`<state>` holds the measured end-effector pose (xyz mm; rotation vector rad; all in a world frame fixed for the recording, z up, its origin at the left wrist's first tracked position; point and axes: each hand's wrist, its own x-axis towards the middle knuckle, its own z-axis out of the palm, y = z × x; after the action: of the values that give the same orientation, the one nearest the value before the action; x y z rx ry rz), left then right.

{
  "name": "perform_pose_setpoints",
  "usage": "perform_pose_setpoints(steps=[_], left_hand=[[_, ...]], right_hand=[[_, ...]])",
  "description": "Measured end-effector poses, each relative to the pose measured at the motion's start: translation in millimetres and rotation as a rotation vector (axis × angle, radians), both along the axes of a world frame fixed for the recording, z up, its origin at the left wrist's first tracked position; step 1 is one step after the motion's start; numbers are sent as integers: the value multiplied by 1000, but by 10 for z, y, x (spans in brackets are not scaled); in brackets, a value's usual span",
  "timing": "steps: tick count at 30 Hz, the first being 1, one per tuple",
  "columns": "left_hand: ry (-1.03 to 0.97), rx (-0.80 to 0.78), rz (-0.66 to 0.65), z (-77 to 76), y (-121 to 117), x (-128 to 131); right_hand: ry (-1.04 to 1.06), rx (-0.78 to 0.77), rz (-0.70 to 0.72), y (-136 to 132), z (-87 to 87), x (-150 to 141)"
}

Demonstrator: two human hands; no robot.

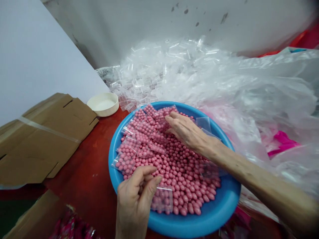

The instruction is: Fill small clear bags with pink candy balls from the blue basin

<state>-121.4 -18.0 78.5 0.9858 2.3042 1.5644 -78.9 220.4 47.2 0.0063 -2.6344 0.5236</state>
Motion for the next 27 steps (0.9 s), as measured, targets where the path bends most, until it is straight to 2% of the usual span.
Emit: perform_pose_setpoints(steps=[3, 5, 7, 9, 12, 16, 19, 22, 24, 27], left_hand=[[9, 0, 28, -7, -5, 14], [31, -7, 38, -15, 0, 22], [49, -19, 39, -24, 6, 25], [55, -31, 43, -32, 7, 28], [26, -33, 66, -46, -8, 37], [-71, 56, 193, -63, -32, 60], [-113, 92, 235, -67, -34, 79], [-113, 106, 248, -69, -31, 91], [-109, 112, 251, -73, -29, 93], [-80, 106, 254, -78, -30, 92]], right_hand=[[106, -34, -37, -195, 113, 140], [15, -211, -26, -382, 267, 241], [-239, -427, 173, -578, 403, 349], [-375, -586, 317, -744, 470, 448], [-363, -643, 281, -864, 457, 534], [-360, -548, 133, -752, 436, 516], [-348, -395, 59, -618, 425, 546], [-266, -111, 72, -610, 305, 669], [-107, 75, 49, -682, 193, 737], [-71, 155, 159, -816, 107, 708]])
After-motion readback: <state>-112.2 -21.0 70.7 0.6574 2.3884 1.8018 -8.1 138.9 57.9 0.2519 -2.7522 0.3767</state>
